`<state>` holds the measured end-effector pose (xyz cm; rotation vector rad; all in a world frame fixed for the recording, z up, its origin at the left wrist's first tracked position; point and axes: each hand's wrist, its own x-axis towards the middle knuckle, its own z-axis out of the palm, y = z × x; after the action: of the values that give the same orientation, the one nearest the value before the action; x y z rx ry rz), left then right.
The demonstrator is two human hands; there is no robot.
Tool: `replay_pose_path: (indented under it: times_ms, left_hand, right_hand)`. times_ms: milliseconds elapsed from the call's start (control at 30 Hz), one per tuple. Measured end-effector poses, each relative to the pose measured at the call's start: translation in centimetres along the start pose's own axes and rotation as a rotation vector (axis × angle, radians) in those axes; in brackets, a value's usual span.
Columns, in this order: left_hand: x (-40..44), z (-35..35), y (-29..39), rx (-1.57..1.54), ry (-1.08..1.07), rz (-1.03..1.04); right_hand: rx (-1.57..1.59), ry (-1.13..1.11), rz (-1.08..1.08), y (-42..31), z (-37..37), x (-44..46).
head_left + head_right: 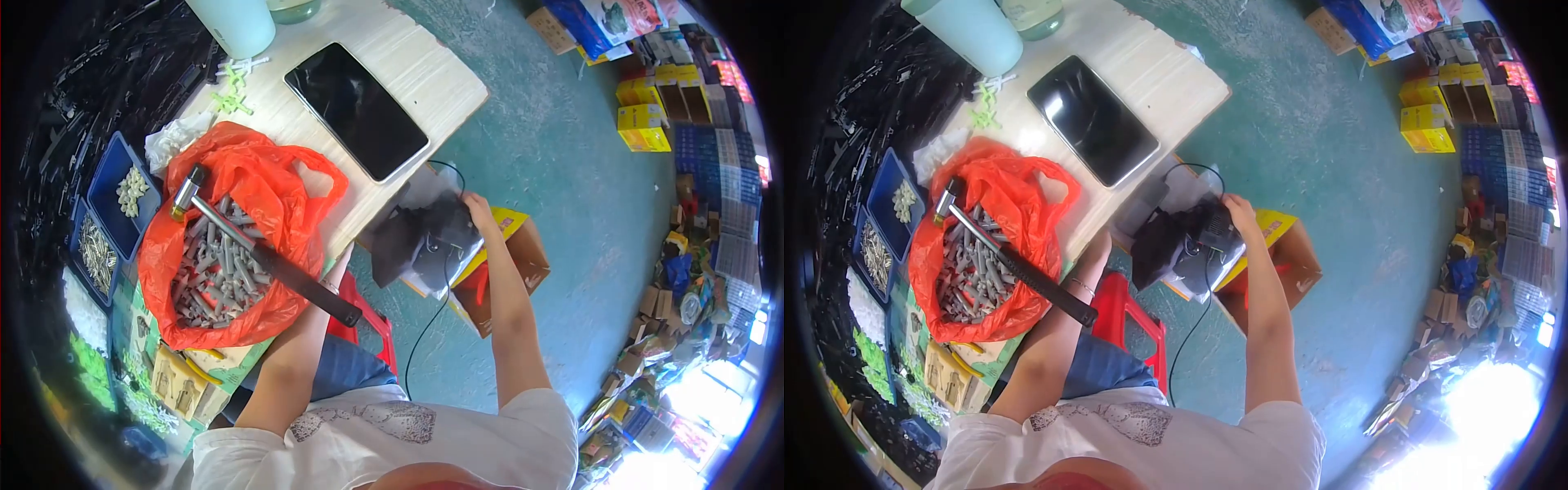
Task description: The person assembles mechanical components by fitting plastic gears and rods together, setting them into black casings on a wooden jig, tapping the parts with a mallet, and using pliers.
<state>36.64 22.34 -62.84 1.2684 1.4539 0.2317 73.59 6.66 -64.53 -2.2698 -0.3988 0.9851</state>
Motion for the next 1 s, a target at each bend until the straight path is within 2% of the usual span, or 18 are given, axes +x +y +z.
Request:
replay_pose_path:
  times_ms: [67,233,333,433,500,533,600,633,667,700,733,800,900,967,1000]
  left_hand:
    - [0.0,-0.2,-0.2,-0.003,0.006,-0.005]
    - [0.0,-0.4,-0.1,-0.014,0.040,-0.016]
    - [0.3,0.1,0.1,-0.031,0.058,-0.018]
    - [0.7,0.6,0.1,-0.053,0.090,-0.020]
    - [1.1,1.3,-0.1,-0.067,0.123,-0.017]
    - [1.3,1.8,-0.1,-0.082,0.143,-0.006]
    - [2.6,4.0,-1.9,-0.135,0.184,0.051]
    - [2.4,4.6,-2.6,-0.173,0.162,0.072]
    - [-1.6,2.5,1.2,-0.244,0.012,0.028]
    - [-5.9,0.1,5.5,-0.307,-0.140,-0.027]
    - [-10.3,-2.3,10.2,-0.356,-0.284,-0.088]
    - [-13.4,-5.9,10.5,-0.426,-0.563,-0.100]
    - [-18.8,-11.6,9.3,-0.526,-0.819,-0.084]
    - [-22.8,-16.9,9.5,-0.551,-0.883,-0.144]
    - [-24.4,-19.4,8.7,-0.535,-0.810,-0.152]
  right_hand:
    - [-0.146,-0.047,-0.116,-3.0,1.0,-1.2]
    - [-0.111,-0.084,-0.023,-4.4,2.2,-2.2]
    - [-0.104,-0.065,-0.033,-2.2,1.4,-1.3]
    - [-0.068,0.020,-0.092,-0.1,1.1,0.0]
    - [0.164,0.086,-0.065,0.1,0.8,0.0]
    - [0.159,0.074,-0.080,0.1,0.4,-0.1]
    - [-0.051,0.426,-0.118,-0.3,0.3,-0.7]
    - [-0.109,0.578,-0.217,-2.0,0.4,-2.0]
    - [-0.166,0.730,-0.309,-4.2,0.7,-4.5]
    - [-0.228,0.804,-0.491,-5.7,1.4,-6.5]
    - [-0.268,0.723,-0.600,-7.8,2.4,-9.3]
    - [-0.285,0.478,-0.846,-11.7,5.4,-14.4]
    - [-0.507,0.205,-0.918,-12.7,10.2,-19.5]
    - [-0.435,0.223,-0.994,-12.7,12.3,-21.0]
    - [-0.413,0.270,-1.019,-13.0,12.8,-22.1]
